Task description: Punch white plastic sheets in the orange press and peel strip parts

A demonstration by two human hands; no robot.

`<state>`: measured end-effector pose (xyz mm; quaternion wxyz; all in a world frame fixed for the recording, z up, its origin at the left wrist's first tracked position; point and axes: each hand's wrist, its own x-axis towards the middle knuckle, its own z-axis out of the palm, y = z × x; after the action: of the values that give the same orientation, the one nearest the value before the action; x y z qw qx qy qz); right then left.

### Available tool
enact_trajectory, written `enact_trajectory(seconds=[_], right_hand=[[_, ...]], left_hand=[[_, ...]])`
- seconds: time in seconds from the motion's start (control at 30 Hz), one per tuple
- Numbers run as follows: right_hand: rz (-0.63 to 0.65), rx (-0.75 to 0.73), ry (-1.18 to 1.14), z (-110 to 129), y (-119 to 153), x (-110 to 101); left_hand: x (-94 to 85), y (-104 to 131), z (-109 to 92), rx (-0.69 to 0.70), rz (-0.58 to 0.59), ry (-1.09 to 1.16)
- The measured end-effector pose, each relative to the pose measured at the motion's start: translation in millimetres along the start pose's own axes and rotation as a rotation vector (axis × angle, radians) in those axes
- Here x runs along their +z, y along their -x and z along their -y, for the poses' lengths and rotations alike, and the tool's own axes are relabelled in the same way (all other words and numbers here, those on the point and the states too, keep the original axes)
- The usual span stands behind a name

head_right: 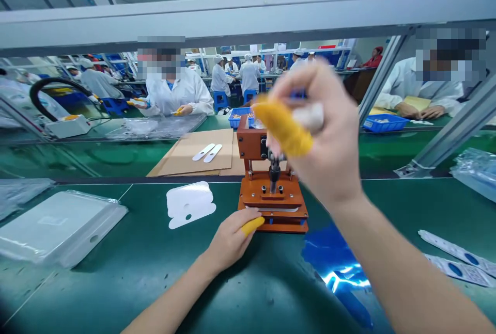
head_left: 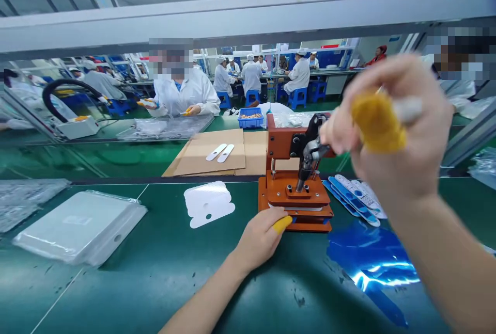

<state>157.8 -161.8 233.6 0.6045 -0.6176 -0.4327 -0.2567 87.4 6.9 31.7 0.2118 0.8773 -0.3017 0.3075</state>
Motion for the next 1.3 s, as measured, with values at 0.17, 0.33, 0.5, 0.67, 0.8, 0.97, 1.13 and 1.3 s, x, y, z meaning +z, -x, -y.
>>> enact_trajectory(seconds=[0.17,0.33,0.5,0.67,0.8,0.97,1.13,1.3], right_hand=[[-0.093,0.403,-0.236,-3,-79,-6],[-0.102,0.414,-0.225,-17,-90,-6],[-0.076,0.573,-0.269,-20,-96,-4],[-0.121,0.761,-0.298,-39,-107,-1],[0.061,0.380,-0.208,-14,-94,-14],[0.110,0.049,0.127,-3,-36,-66],[0.104,0.466,0.880,-102,97,-128],[0.271,0.584,1.036,-170,198,-149]], left_hand=[[15.4,-37,8,-0.206,0.222,-0.171],[9.6,-46,19,-0.149,0.345,-0.111],[2.0,-52,20,-0.196,0.362,-0.019],[1.5,-62,21,-0.230,0.315,0.068],[-10.1,-27,18,0.079,0.297,0.000],[-53.9,27,58,-0.095,-0.006,-0.108],[-69.0,8,135,-0.650,-0.016,-0.304],[-48.1,-36,184,-0.764,0.028,-0.355]])
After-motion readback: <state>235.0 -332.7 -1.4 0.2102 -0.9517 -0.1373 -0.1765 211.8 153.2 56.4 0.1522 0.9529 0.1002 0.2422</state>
